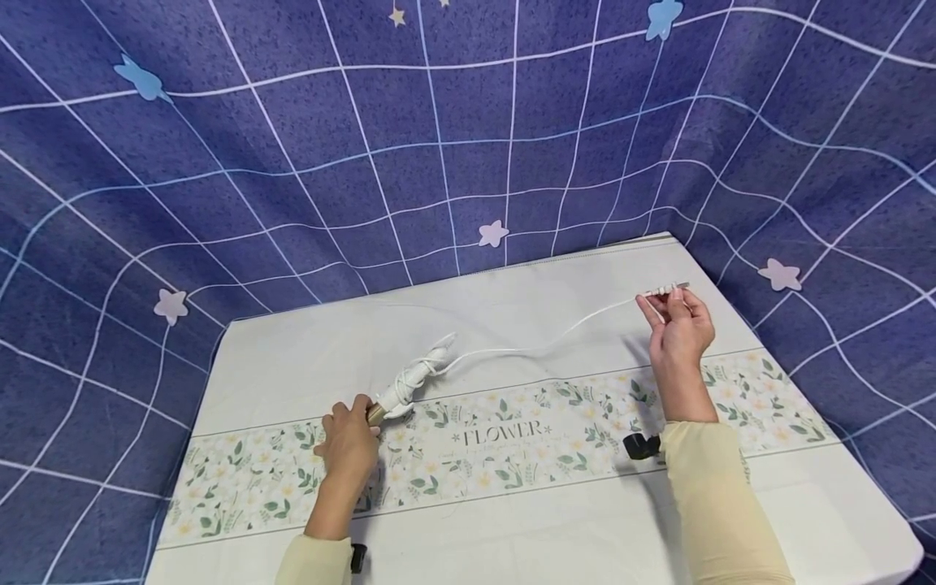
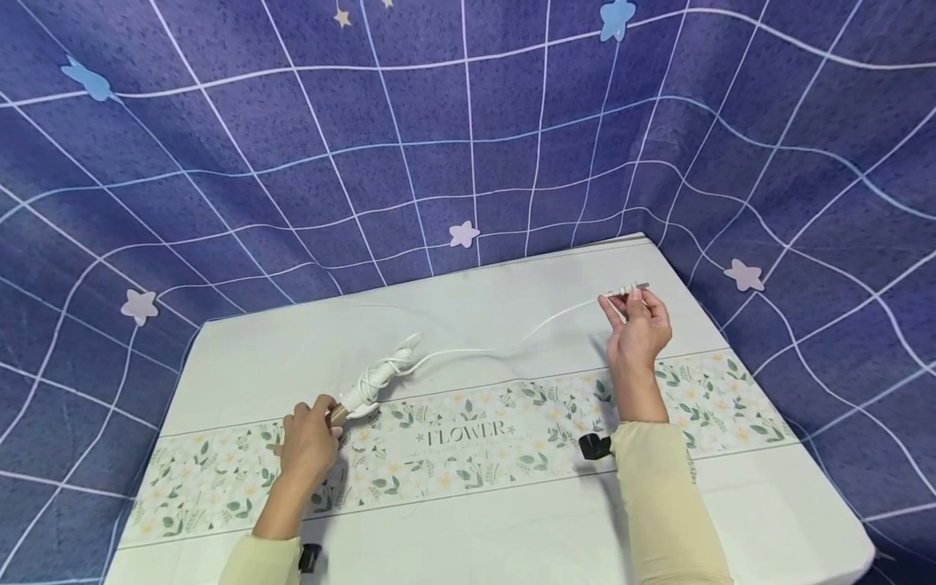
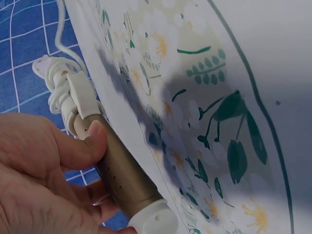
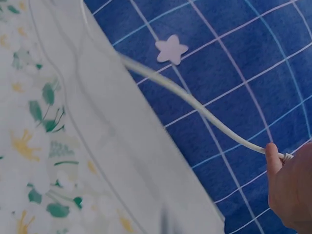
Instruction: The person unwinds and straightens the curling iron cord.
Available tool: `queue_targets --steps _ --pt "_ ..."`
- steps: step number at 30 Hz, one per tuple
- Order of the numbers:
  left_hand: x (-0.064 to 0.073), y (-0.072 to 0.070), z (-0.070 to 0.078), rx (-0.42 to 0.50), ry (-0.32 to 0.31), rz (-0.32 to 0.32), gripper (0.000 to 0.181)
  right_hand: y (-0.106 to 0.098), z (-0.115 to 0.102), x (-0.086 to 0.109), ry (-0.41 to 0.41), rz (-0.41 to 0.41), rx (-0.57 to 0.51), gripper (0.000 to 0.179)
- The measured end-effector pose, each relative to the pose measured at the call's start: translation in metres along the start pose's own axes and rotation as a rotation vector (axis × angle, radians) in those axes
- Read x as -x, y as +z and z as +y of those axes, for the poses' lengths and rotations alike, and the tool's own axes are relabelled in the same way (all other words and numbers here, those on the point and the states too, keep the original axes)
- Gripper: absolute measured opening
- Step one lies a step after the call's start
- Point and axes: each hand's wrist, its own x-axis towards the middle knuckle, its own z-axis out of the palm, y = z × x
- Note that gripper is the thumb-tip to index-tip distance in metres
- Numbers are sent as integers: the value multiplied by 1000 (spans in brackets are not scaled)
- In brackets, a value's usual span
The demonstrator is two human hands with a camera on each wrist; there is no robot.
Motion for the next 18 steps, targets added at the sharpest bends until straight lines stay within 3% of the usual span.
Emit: queue_targets --steps 8,18 --pt "2 2 5 39 19 2 40 -13 7 -6 86 62 37 6" --pt "3 3 12 53 37 -5 39 -21 10 -13 133 165 98 9"
